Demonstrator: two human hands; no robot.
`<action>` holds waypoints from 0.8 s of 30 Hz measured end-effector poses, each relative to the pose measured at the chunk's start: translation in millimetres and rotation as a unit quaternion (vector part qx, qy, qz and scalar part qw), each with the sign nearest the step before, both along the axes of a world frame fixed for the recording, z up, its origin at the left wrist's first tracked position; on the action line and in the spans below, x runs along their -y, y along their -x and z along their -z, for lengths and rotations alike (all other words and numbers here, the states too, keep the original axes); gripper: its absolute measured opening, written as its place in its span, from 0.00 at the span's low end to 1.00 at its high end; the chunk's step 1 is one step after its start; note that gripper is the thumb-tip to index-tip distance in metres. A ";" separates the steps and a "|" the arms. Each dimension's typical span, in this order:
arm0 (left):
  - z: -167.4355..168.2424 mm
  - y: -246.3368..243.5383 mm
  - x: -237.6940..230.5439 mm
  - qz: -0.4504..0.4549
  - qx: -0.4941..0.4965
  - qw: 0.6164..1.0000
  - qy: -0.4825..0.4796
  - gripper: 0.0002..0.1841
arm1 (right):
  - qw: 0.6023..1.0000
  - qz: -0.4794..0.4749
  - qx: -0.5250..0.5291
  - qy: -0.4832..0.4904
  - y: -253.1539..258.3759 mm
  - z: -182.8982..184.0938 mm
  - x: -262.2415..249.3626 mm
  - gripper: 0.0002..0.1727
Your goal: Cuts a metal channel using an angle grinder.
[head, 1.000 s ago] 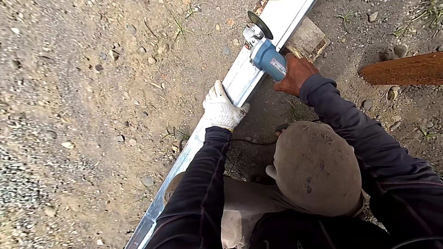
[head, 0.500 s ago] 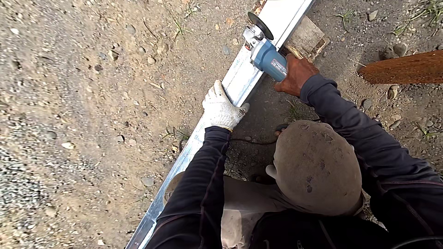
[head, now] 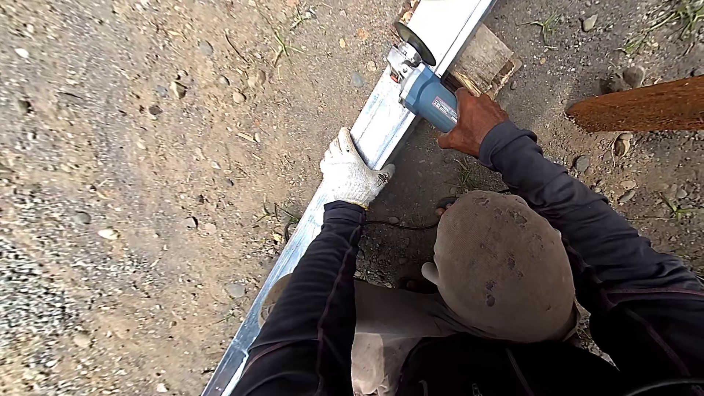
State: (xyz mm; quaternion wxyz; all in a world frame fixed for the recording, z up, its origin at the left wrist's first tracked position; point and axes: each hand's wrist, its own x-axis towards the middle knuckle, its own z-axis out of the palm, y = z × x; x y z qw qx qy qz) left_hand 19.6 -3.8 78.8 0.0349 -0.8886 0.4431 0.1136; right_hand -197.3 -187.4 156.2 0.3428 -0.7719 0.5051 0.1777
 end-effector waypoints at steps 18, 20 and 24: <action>-0.6 -3.6 -2.1 0.014 -0.002 1.000 0.012 0.69 | 0.993 0.104 0.044 -0.022 28.7 -76.3 -42.2 0.35; -2.6 -3.0 -0.5 0.015 -0.005 1.000 0.003 0.70 | 0.992 0.102 0.076 0.010 44.8 -41.1 -37.7 0.39; -5.2 -1.0 0.6 0.016 -0.001 1.000 0.009 0.70 | 0.990 0.083 0.095 0.069 59.1 16.9 -24.6 0.47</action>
